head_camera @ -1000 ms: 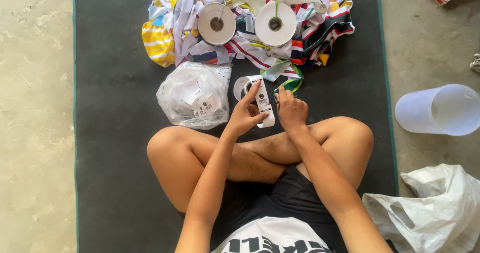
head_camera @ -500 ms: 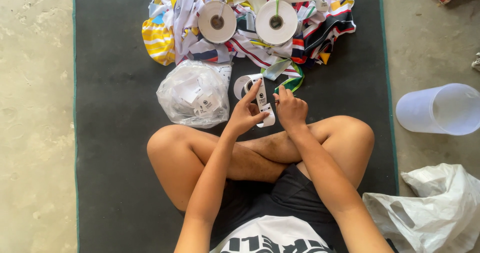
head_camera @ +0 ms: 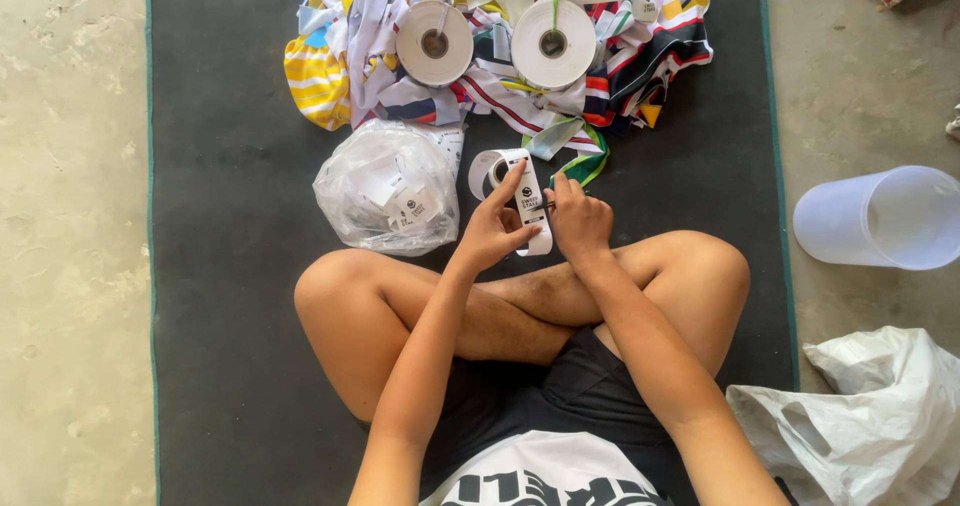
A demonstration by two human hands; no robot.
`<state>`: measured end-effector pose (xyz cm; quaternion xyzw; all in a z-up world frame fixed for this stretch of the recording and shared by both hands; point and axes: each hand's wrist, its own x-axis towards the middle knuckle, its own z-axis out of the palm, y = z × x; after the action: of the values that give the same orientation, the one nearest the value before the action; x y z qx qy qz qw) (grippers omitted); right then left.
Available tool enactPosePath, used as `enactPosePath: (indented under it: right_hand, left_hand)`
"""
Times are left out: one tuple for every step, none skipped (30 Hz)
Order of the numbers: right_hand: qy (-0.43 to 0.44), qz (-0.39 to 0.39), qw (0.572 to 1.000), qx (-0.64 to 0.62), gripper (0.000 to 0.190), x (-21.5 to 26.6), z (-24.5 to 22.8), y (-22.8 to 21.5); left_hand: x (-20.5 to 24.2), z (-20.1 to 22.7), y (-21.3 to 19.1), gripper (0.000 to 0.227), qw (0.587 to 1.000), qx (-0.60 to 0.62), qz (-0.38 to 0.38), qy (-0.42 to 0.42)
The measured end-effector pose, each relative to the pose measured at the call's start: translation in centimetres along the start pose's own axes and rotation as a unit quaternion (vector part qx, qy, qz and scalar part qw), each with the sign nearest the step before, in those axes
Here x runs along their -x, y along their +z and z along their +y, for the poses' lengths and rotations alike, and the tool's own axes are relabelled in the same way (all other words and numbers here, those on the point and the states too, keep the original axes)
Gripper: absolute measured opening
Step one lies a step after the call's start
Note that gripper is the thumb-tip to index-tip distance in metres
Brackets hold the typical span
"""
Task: Cutting individual clothing labels from a continuous roll using scissors while sitting on the floor.
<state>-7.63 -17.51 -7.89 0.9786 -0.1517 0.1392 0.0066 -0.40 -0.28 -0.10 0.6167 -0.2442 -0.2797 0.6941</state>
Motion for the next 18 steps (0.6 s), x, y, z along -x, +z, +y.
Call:
enactPosePath:
  right_hand:
    - [0.000, -0.001, 1.000, 0.000, 0.035, 0.02, -0.11, -0.11]
    - [-0.002, 0.000, 1.000, 0.000, 0.035, 0.03, -0.21, -0.21]
    - [-0.004, 0.001, 1.000, 0.000, 0.034, -0.02, -0.28, -0.29]
    - [-0.004, 0.001, 1.000, 0.000, 0.034, -0.02, -0.33, -0.41]
    - [-0.011, 0.004, 1.000, 0.005, 0.034, 0.02, -0.42, -0.55]
    - [-0.018, 0.008, 1.000, 0.010, 0.034, 0.05, -0.51, -0.68]
    - [-0.018, 0.007, 1.000, 0.009, 0.034, 0.10, -0.62, -0.68]
    - [-0.019, 0.005, 1.000, 0.006, 0.035, 0.15, -0.72, -0.68]
    - [-0.020, 0.003, 1.000, 0.003, 0.035, 0.15, -0.76, -0.70]
    - [-0.020, 0.003, 1.000, 0.003, 0.035, 0.21, -0.72, -0.65]
    - [-0.021, 0.005, 1.000, 0.002, 0.035, 0.22, -0.71, -0.57]
    - [-0.023, 0.006, 1.000, 0.002, 0.036, 0.24, -0.70, -0.50]
    - [-0.023, 0.006, 1.000, 0.002, 0.036, 0.20, -0.72, -0.62]
    - [-0.026, 0.008, 1.000, 0.003, 0.036, 0.16, -0.73, -0.74]
    - [-0.030, 0.010, 0.999, 0.005, 0.035, 0.09, -0.71, -0.86]
    - [-0.029, 0.010, 1.000, 0.005, 0.035, 0.12, -0.67, -0.88]
    - [-0.033, 0.010, 0.999, 0.007, 0.035, 0.13, -0.67, -0.90]
    - [-0.036, 0.011, 0.999, 0.009, 0.035, 0.14, -0.68, -0.93]
  left_hand:
    - [-0.02, -0.22, -0.03, 0.096, 1.000, 0.000, 0.000, -0.001]
    - [-0.05, -0.44, -0.05, 0.095, 1.000, 0.001, 0.001, -0.001]
    - [-0.15, -0.68, -0.07, 0.095, 1.000, 0.003, 0.003, -0.002]
    - [-0.16, -0.66, -0.06, 0.095, 1.000, 0.003, 0.003, -0.003]
    - [-0.09, -0.64, -0.05, 0.095, 1.000, 0.003, 0.003, -0.005]
    - [-0.02, -0.62, -0.04, 0.095, 1.000, 0.003, 0.003, -0.008]
    - [0.00, -0.67, -0.07, 0.095, 1.000, 0.003, 0.003, -0.009]
    - [0.02, -0.72, -0.10, 0.095, 1.000, 0.004, 0.002, -0.011]
    - [-0.02, -0.75, -0.10, 0.095, 1.000, 0.005, 0.001, -0.013]
    - [0.03, -0.60, -0.02, 0.095, 1.000, 0.005, 0.001, -0.013]
    - [0.07, -0.45, 0.01, 0.094, 1.000, 0.004, 0.001, -0.010]
    - [0.10, -0.29, 0.05, 0.094, 1.000, 0.003, 0.002, -0.006]
    - [0.08, -0.34, -0.01, 0.094, 1.000, 0.003, 0.002, -0.007]
    - [0.05, -0.38, -0.06, 0.095, 1.000, 0.002, 0.001, -0.011]
    - [-0.02, -0.44, -0.10, 0.095, 1.000, 0.001, -0.001, -0.014]
    - [0.01, -0.31, -0.05, 0.095, 1.000, 0.001, -0.001, -0.015]
    - [0.04, -0.16, -0.05, 0.095, 1.000, 0.001, -0.002, -0.016]
    - [0.07, -0.01, -0.04, 0.095, 1.000, 0.001, -0.003, -0.017]
